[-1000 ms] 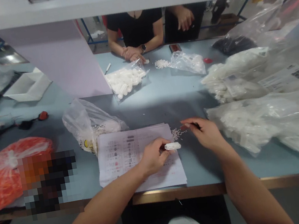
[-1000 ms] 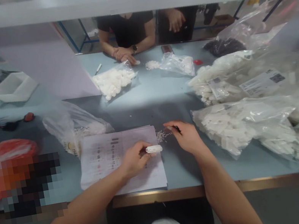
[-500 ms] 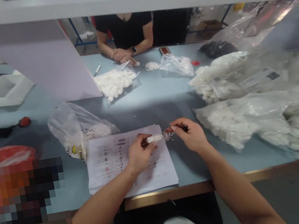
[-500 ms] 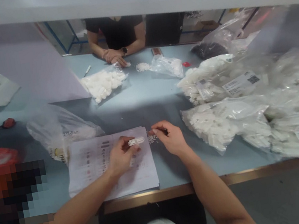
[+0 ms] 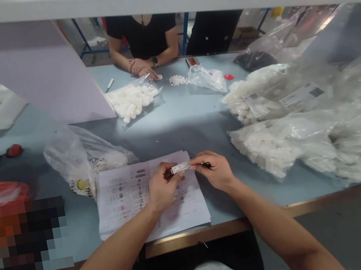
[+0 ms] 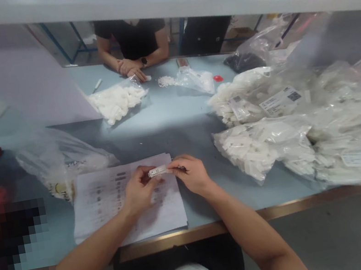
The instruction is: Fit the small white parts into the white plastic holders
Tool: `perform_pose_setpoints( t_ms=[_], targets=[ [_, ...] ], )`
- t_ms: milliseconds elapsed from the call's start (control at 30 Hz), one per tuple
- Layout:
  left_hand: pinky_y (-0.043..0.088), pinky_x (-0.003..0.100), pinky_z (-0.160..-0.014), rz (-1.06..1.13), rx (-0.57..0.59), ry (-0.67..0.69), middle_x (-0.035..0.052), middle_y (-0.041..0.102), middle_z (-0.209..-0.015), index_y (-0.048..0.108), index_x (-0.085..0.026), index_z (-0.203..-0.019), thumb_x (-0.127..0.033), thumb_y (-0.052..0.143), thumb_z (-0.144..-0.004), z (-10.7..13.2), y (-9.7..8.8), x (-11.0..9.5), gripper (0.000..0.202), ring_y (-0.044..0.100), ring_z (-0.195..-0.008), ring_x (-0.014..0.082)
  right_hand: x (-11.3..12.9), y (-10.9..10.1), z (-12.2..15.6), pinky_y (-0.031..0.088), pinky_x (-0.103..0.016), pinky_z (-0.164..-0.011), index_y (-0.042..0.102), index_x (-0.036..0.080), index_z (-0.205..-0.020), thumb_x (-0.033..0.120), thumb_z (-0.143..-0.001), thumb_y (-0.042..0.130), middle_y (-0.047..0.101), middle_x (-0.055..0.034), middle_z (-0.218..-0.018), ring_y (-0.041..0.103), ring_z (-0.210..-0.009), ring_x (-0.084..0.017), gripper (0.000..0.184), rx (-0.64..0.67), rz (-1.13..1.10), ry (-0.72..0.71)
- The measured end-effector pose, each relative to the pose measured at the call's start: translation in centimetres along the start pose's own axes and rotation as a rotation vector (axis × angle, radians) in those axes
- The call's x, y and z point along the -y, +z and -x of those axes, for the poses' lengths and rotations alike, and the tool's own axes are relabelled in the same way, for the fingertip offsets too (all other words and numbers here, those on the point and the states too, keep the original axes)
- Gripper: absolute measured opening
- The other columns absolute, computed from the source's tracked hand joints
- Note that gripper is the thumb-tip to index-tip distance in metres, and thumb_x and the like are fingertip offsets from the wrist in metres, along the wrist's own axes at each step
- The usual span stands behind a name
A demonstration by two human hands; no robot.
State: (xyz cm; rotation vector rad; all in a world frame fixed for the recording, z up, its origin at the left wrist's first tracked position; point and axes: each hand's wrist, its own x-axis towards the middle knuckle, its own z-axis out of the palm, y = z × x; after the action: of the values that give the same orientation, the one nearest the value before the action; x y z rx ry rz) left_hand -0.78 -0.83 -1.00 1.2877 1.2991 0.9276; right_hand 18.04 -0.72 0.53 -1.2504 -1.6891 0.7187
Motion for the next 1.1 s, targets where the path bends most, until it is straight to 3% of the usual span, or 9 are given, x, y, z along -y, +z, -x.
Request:
perform_pose_setpoints(
  t_ms=[300, 633, 767, 867, 1000, 1100],
  targets=[
    [0.054, 0.034, -0.072, -0.039, -0.006, 0.011, 0.0022, 0.070, -0.084, 0.057, -0.020, -0.095, -0.040, 0.067, -0.074, 0.1, 0.1, 0.3, 0.031, 0.069, -0.073, 0.0195, -0.1, 0.1, 0.2, 0.053, -0.024, -0.072, 0.073, 0.026, -0.090, 0.020, -0.086, 0.059, 0.069, -0.0023, -0.086, 0.066, -0.079, -0.013, 0.015, 0.006, 0.137, -0.177],
    [0.052, 0.032, -0.073, -0.167, -0.018, 0.018, 0.0028, 0.071, -0.085, 0.060, -0.020, -0.095, -0.039, 0.066, -0.074, 0.4, -0.1, -0.6, 0.029, 0.068, -0.078, 0.0203, -0.3, 0.1, 0.4, 0.051, -0.022, -0.071, 0.072, 0.024, -0.087, 0.019, -0.087, 0.056, 0.067, -0.0031, -0.086, 0.065, -0.078, -0.012, 0.017, 0.032, 0.178, -0.189],
    [0.051, 0.029, -0.070, -0.299, -0.039, 0.077, 0.0005, 0.070, -0.084, 0.062, -0.021, -0.093, -0.039, 0.065, -0.075, 0.6, -0.2, -0.9, 0.026, 0.066, -0.075, 0.0175, -0.5, 0.3, 0.2, 0.048, -0.023, -0.069, 0.071, 0.024, -0.079, 0.016, -0.080, 0.060, 0.065, -0.0024, -0.085, 0.062, -0.075, -0.012, 0.013, 0.051, 0.106, -0.085],
    [0.050, 0.027, -0.069, -0.352, -0.053, 0.136, 0.0001, 0.070, -0.086, 0.064, -0.022, -0.094, -0.042, 0.064, -0.076, 0.8, -0.3, -0.8, 0.026, 0.065, -0.075, 0.0163, -0.2, 0.0, -0.2, 0.047, -0.025, -0.067, 0.068, 0.022, -0.075, 0.020, -0.073, 0.067, 0.064, -0.0011, -0.079, 0.059, -0.072, -0.014, 0.003, 0.070, 0.007, 0.090],
    [0.050, 0.027, -0.071, -0.331, -0.041, 0.179, 0.0002, 0.070, -0.088, 0.065, -0.023, -0.095, -0.044, 0.063, -0.078, 1.0, -0.4, -0.5, 0.028, 0.065, -0.078, 0.0163, 0.4, -0.6, -0.7, 0.046, -0.025, -0.068, 0.066, 0.020, -0.098, 0.029, -0.070, 0.072, 0.067, -0.0022, -0.089, 0.059, -0.075, -0.014, 0.031, 0.221, -0.195, 0.297],
    [0.050, 0.027, -0.070, -0.299, -0.018, 0.188, 0.0006, 0.070, -0.089, 0.065, -0.023, -0.095, -0.044, 0.064, -0.078, 1.0, -0.4, -0.6, 0.027, 0.065, -0.078, 0.0166, 0.6, -0.7, -0.8, 0.044, -0.025, -0.067, 0.067, 0.019, -0.098, 0.033, -0.073, 0.070, 0.068, -0.0023, -0.088, 0.059, -0.075, -0.014, 0.029, 0.310, -0.251, 0.346]
  ],
)
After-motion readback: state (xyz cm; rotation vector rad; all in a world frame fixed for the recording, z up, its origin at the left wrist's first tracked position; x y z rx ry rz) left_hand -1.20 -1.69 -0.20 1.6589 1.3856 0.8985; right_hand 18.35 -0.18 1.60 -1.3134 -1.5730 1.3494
